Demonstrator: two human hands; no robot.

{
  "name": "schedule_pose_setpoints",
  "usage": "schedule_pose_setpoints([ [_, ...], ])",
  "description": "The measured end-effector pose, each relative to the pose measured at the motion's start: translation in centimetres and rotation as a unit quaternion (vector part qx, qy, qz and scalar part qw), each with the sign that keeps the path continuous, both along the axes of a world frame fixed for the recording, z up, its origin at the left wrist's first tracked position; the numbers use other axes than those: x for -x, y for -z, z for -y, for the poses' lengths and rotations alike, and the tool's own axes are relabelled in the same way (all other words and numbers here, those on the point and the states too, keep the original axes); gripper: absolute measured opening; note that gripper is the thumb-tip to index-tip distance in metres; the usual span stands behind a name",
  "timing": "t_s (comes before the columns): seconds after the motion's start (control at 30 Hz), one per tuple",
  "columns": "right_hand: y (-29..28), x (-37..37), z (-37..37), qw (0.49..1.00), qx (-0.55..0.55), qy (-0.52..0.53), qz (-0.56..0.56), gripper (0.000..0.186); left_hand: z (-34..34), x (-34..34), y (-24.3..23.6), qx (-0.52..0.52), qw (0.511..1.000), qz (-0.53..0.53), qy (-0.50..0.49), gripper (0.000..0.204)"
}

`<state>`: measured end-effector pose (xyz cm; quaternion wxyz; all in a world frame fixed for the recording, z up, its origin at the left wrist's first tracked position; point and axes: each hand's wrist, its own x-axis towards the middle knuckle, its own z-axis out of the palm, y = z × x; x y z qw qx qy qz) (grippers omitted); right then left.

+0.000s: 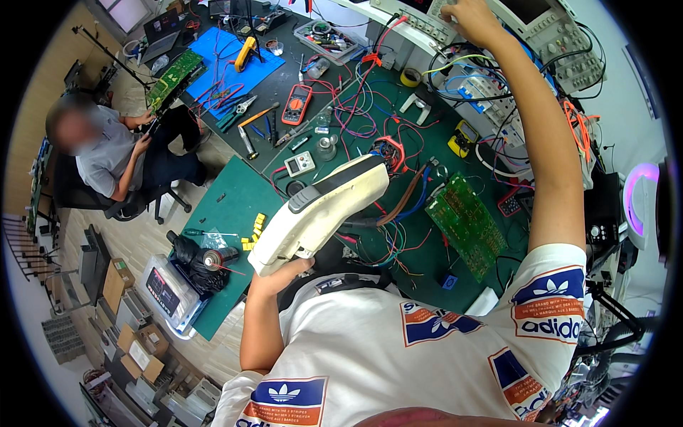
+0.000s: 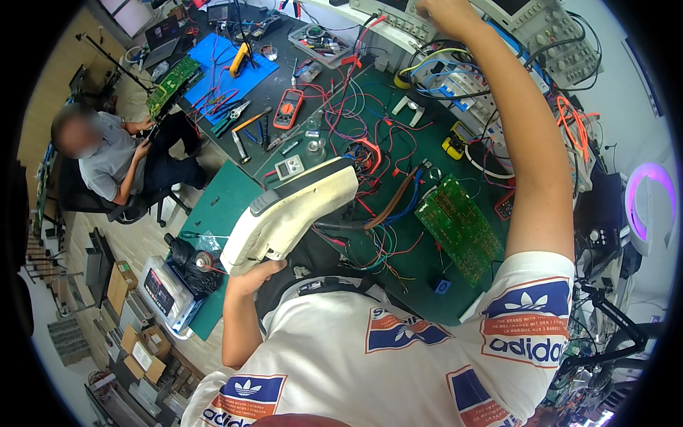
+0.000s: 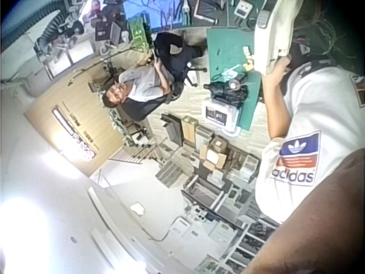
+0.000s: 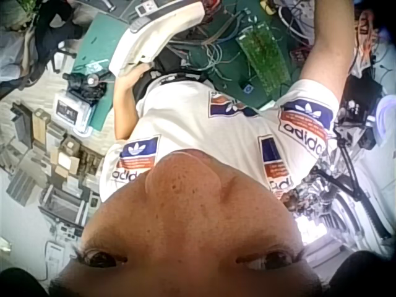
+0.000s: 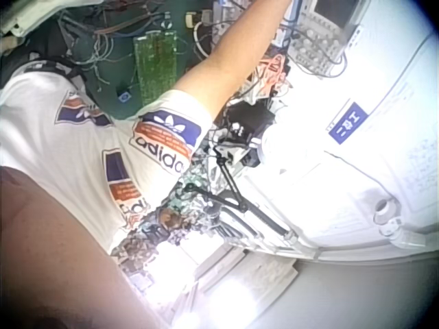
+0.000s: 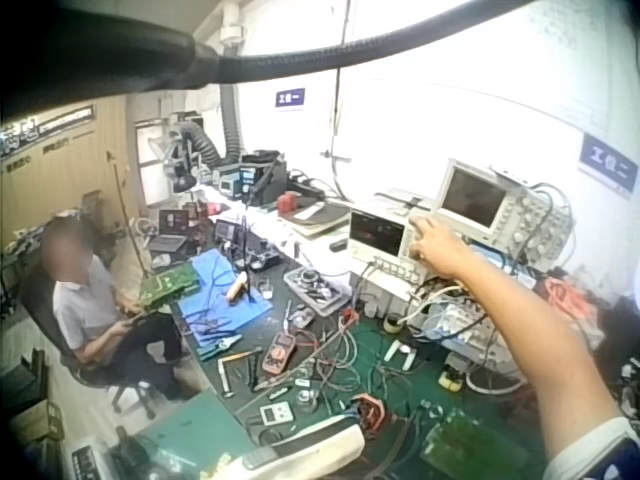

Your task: The person holds a white plastic housing, connects wires to a circuit board on a workbench, and adjusts knobs on electronic testing equipment.

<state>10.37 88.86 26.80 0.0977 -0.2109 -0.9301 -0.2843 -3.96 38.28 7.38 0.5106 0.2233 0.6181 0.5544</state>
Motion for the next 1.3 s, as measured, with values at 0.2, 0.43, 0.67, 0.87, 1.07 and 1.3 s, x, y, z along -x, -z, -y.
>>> schedule_pose_setpoints([
  [0.2,-0.4,0.7,0.7,1.000,0.015,0.011,-0.004,0.016,0.3,0.1,0.2,-0.010,1.000,-0.015,0.003,0.059],
  [0.43,1.6,-0.2,-4.0,0.999,0.000,-0.021,-0.027,0.017,0.7,0.0,2.1,-0.113,0.993,-0.045,-0.014,0.058],
  [0.67,0.5,0.1,-1.9,1.000,-0.002,-0.007,-0.012,0.020,0.6,0.2,1.8,-0.116,0.992,-0.056,0.015,0.061],
  [0.87,1.3,0.5,-3.2,1.000,0.003,-0.017,-0.021,0.032,0.5,0.1,2.4,-0.120,0.991,-0.054,0.001,0.061],
  [1.07,1.1,-0.3,-3.1,1.000,-0.001,-0.018,-0.024,0.032,0.6,0.1,2.1,-0.114,0.992,-0.054,0.003,0.062],
  [1.3,1.4,-0.9,-4.2,0.999,-0.003,-0.036,-0.037,0.027,0.3,0.2,1.5,-0.091,0.993,-0.076,0.017,0.062],
])
